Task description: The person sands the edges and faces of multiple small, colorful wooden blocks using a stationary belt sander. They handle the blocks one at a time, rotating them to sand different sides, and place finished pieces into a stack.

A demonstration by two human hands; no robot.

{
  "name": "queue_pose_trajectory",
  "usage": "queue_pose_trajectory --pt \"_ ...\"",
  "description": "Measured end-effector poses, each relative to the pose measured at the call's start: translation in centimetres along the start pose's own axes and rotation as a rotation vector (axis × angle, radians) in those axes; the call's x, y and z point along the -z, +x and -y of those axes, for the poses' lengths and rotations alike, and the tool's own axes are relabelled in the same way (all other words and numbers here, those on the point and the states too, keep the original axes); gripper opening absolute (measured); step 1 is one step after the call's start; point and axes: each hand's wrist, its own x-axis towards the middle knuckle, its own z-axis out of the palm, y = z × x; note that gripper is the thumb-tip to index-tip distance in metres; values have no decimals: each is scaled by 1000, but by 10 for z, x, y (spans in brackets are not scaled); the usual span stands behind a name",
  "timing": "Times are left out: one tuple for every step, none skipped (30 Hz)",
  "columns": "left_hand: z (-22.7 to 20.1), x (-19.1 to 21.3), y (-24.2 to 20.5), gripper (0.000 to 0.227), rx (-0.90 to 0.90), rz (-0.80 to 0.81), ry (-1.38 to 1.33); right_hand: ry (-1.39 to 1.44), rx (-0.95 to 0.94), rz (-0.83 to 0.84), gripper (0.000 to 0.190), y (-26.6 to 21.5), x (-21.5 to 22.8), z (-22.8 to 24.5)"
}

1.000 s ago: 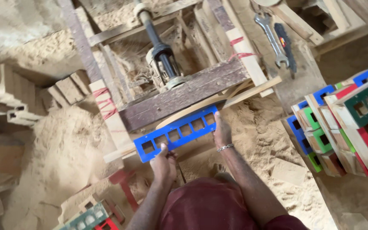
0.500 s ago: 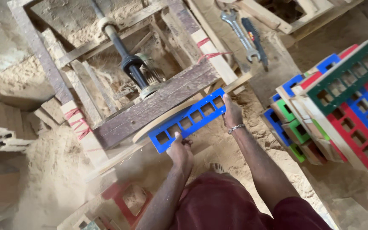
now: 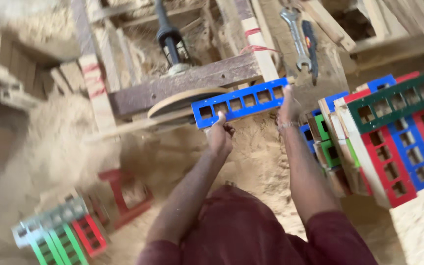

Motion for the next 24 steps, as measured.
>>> queue_pose_trajectory --pt "-5 4 -12 12 -20 98 -58 35 31 52 55 -10 9 -2" --pt "-15 17 -31 12 61 178 -82 123 141 166 47 -26 22 -7" --pt "-29 32 -51 16 136 259 -104 214 246 286 41 -42 36 -15" --pt "-40 43 -69 21 149 184 -18 269 329 411 49 -57 50 -22" --pt "-53 59 -92 36 172 101 74 329 397 529 58 -76 66 -35" --pt "-68 69 -104 33 51 336 80 386 421 667 66 -87 75 -45" --pt "-82 81 -118 32 -68 564 94 445 434 794 73 -99 83 -56" --pt "-92 88 -129 32 -191 789 110 417 469 826 75 -108 86 -65" --pt "-101 91 -136 35 -181 779 110 392 514 855 76 -112 85 -69" --pt "-111 95 -143 39 -170 768 110 368 558 884 77 -116 82 -71" --pt "-119 97 -146 44 -160 765 110 368 563 896 77 -119 76 -73" --pt "-124 100 -149 43 -165 734 101 368 567 907 77 -125 70 -74" --pt "-130 103 -149 42 -170 708 94 372 577 917 77 -131 61 -74" --pt "-135 107 -149 41 -176 682 88 362 525 910 74 -139 53 -74" --pt "-139 111 -145 33 -145 558 117 351 478 901 72 -146 44 -73" --pt "-142 117 -142 26 -112 434 145 339 431 892 70 -153 35 -72" --pt "-147 123 -135 19 -79 312 177 307 304 833 64 -160 23 -71" --pt "-153 128 -126 14 -103 255 171 275 179 771 59 -166 9 -70" --pt "-158 132 -114 10 -123 200 168 246 56 702 54 -171 -8 -69" --pt "-164 136 -101 6 -143 145 165 184 67 695 49 -173 -25 -68" --pt "-170 141 -87 6 -145 98 135 122 76 682 46 -176 -42 -68" --pt "-177 145 -72 6 -147 51 104 60 84 667 46 -176 -60 -67" --pt "-183 150 -59 6 -146 2 75 56 35 649 46 -175 -78 -67" --pt "-190 154 -47 6 -134 -17 83 52 -14 630 47 -175 -95 -67"
